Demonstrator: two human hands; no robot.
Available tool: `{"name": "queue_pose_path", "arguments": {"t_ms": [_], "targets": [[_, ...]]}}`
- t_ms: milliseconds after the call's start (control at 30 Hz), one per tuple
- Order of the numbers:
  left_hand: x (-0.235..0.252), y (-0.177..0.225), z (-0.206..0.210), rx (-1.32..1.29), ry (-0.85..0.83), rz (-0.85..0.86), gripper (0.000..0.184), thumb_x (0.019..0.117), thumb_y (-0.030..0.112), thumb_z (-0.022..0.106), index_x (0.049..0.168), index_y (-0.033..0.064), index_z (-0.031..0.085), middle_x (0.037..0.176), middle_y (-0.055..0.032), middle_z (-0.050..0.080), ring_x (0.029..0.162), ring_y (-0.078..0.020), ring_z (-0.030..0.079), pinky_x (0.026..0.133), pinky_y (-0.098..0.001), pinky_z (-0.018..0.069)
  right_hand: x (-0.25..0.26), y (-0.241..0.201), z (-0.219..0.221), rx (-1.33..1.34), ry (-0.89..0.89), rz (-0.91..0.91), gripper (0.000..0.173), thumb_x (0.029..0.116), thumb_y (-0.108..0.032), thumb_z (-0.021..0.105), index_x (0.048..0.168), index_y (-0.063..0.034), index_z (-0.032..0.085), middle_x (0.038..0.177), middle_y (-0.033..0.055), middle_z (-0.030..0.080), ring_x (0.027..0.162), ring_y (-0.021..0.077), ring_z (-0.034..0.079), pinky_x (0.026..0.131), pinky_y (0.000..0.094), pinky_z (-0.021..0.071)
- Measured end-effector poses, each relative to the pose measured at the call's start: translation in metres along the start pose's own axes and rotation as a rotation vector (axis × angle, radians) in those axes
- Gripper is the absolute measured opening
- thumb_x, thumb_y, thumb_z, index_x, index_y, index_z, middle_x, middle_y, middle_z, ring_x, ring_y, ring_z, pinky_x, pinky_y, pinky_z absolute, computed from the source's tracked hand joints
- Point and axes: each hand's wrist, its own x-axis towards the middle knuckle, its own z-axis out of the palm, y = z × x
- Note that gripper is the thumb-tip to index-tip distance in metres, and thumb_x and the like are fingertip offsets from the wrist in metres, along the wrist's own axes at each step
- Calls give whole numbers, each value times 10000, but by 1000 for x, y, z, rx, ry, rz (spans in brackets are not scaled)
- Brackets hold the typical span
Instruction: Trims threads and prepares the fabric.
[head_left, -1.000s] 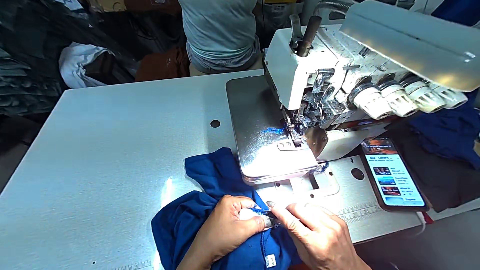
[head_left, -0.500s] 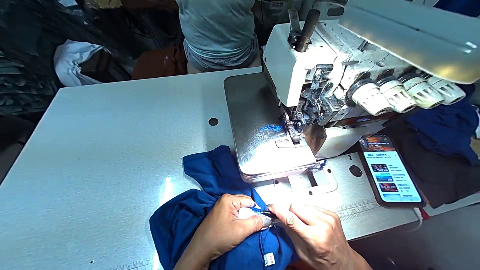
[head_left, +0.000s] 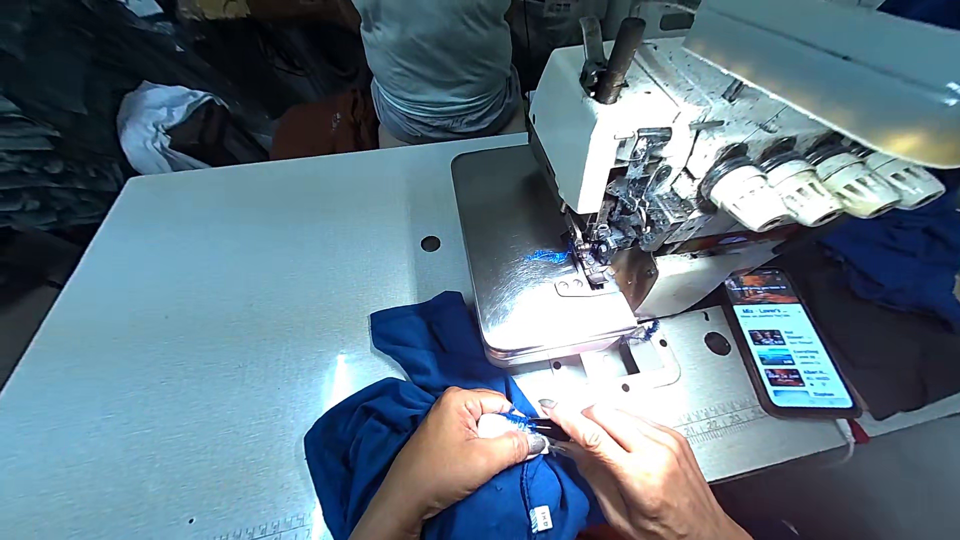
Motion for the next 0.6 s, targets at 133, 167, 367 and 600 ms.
{"name": "queue_pose_path", "arguments": {"t_ms": [133, 167, 367, 600], "targets": [[0, 0, 0, -16, 0, -2, 137, 794, 193, 796, 707, 157, 695, 649, 120, 624, 590, 65, 558, 529, -121, 439, -1, -2, -1, 3, 5, 21, 265, 1044, -228, 531, 1200, -161, 734, 755, 24, 609, 642, 124, 567, 548, 249, 436], [0, 0, 0, -18, 0, -4, 131, 796, 193, 794, 713, 157, 699, 653, 118, 627, 593, 65, 559, 532, -121, 441, -1, -2, -1, 1, 5, 24, 265, 1044, -227, 531, 1203, -162, 733, 755, 22, 612, 644, 122, 569, 551, 249, 439], [0, -1, 0, -6, -2, 2, 109, 796, 188, 786, 728, 148, 711, 678, 115, 638, 611, 70, 564, 542, -121, 446, 3, -5, 1, -15, 13, 18, 261, 1033, -209, 547, 1202, -163, 740, 750, 23, 607, 645, 127, 564, 551, 248, 431], [1, -2, -1, 0, -21, 12, 114, 803, 166, 756, 708, 149, 694, 683, 121, 626, 618, 75, 549, 548, -121, 434, 6, -4, 2, -87, 27, -50, 304, 1007, -121, 527, 1202, -199, 745, 733, 18, 591, 616, 137, 515, 535, 268, 377]]}}
